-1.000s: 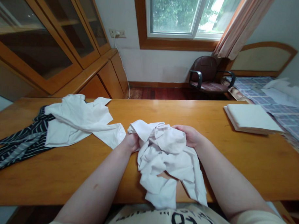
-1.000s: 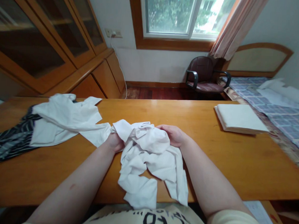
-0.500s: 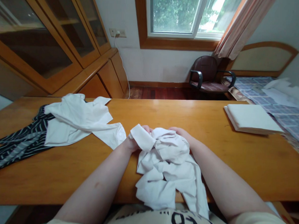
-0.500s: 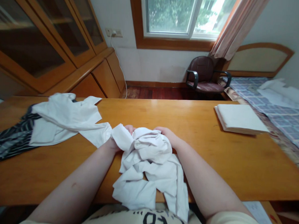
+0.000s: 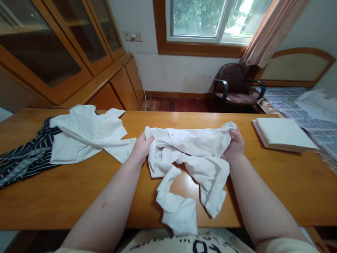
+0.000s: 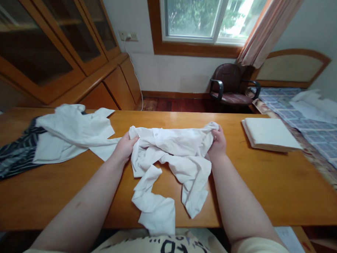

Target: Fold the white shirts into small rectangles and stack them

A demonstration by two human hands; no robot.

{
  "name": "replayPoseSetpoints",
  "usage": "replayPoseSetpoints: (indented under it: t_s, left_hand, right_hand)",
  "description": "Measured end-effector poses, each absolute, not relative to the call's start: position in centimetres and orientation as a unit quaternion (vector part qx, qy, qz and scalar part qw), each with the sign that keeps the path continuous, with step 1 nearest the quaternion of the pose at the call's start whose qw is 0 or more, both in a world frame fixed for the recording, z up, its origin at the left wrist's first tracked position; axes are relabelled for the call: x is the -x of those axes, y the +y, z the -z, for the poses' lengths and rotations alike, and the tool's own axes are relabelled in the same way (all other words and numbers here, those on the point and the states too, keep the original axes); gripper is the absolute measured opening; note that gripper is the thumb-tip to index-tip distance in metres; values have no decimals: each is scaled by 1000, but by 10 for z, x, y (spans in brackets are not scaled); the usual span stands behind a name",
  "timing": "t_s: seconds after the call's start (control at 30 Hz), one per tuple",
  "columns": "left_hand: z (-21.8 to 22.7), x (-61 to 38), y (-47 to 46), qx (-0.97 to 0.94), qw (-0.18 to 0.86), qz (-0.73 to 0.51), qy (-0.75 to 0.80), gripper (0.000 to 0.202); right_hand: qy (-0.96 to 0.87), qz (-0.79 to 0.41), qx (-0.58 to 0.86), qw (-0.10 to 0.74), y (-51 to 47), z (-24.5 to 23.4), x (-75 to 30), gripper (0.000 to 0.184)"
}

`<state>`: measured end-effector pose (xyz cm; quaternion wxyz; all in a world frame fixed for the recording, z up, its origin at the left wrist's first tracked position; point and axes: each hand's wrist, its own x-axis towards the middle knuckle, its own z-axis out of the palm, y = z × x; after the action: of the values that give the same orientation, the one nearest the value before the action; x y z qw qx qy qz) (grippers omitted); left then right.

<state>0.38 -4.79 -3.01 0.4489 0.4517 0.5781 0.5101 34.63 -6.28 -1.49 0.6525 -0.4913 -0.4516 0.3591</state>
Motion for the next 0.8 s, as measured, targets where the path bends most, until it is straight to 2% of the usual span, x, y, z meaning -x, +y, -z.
replayPoseSetpoints:
  t_s: [0.07, 0.13, 0.2, 0.23, 0.33, 0.43, 0.53, 0.6, 0.7, 0.8]
  left_hand:
    - [31, -3, -48, -491, 382, -449, 642, 45]
    - [32, -2, -48, -531, 328, -391, 676, 51]
    - [31, -2, -48, -566, 298, -352, 684, 58]
    - [31, -2, -48, -580, 287, -336, 684, 60]
    - [31, -1, -49, -611, 257, -293, 689, 64]
    - [30, -2, -49, -634, 260, -290, 668, 63]
    - [28, -5, -51, -656, 278, -302, 634, 67]
    - [27, -7, -54, -673, 297, -306, 605, 73]
    - [25, -9, -56, -691, 326, -309, 566, 77]
    - [26, -8, -55, -699, 313, -301, 569, 66]
  right_hand:
    - [-476, -514, 442, 560, -70, 8, -344, 55]
    - [-518, -649, 401, 387, -76, 4, -337, 61]
    - [-568, -679, 399, 239, -77, 5, -328, 54]
    - [-592, -652, 422, 216, -76, 8, -323, 48]
    - [-661, -439, 540, 282, -64, 23, -317, 36]
    - [-703, -253, 593, 302, -51, 38, -318, 41]
    - [-733, -232, 585, 258, -47, 45, -317, 65]
    - [-753, -236, 569, 232, -50, 43, -312, 67]
    - [-745, -275, 569, 213, -58, 38, -303, 33]
    - [-704, -270, 588, 294, -62, 35, -304, 13]
